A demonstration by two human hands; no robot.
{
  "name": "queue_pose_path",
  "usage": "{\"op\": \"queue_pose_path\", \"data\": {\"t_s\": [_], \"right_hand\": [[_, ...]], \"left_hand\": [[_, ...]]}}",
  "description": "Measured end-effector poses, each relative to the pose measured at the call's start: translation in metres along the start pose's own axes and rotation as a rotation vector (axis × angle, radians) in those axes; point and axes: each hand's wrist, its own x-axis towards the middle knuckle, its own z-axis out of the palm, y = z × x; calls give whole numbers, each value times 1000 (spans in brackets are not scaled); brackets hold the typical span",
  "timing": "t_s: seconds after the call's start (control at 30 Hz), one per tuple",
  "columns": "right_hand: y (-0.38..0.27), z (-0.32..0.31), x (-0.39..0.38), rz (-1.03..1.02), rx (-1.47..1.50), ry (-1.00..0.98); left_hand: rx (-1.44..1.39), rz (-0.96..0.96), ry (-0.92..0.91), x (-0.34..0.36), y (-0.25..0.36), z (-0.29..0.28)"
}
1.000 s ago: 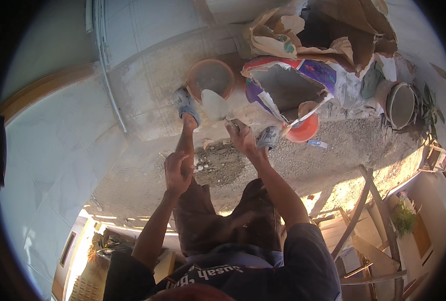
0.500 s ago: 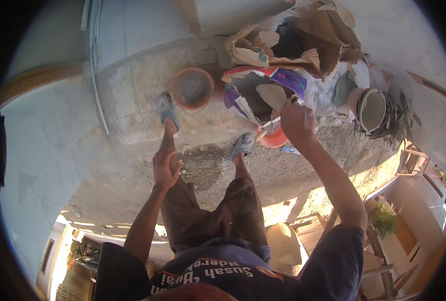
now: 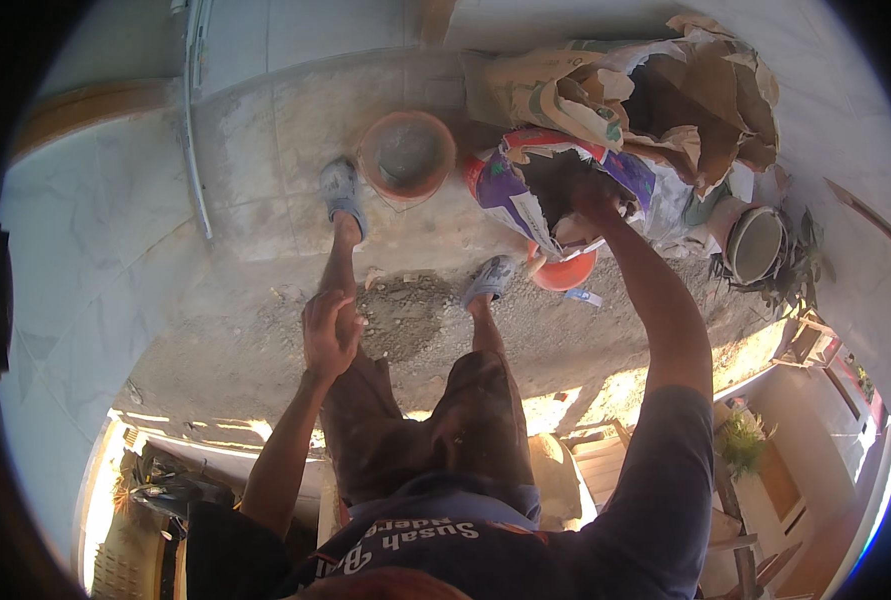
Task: The person scoops a white powder from a bag into a small bucket using a trowel. They then pour water from a larger bucket into the small bucket and mix the contents with the trowel. The person also briefly applies a substance to a wall using the trowel.
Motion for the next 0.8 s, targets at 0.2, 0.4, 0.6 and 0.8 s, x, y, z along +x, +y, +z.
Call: {"op": "queue_pose_path", "data": {"t_s": [0.2, 0.4, 0.6, 0.8], "right_hand": [[-58, -48, -7, -7, -68, -28], [-32, -21, -10, 25, -21, -99], [-44, -6, -1, -139, 32, 54], [-59, -27, -11, -28, 232, 114]], "left_hand": [[48, -31, 12, -12, -5, -14], [13, 27, -11, 0, -3, -7], [67, 3, -15, -6, 1, -7], [74, 24, -12, -11, 3, -3]]}}
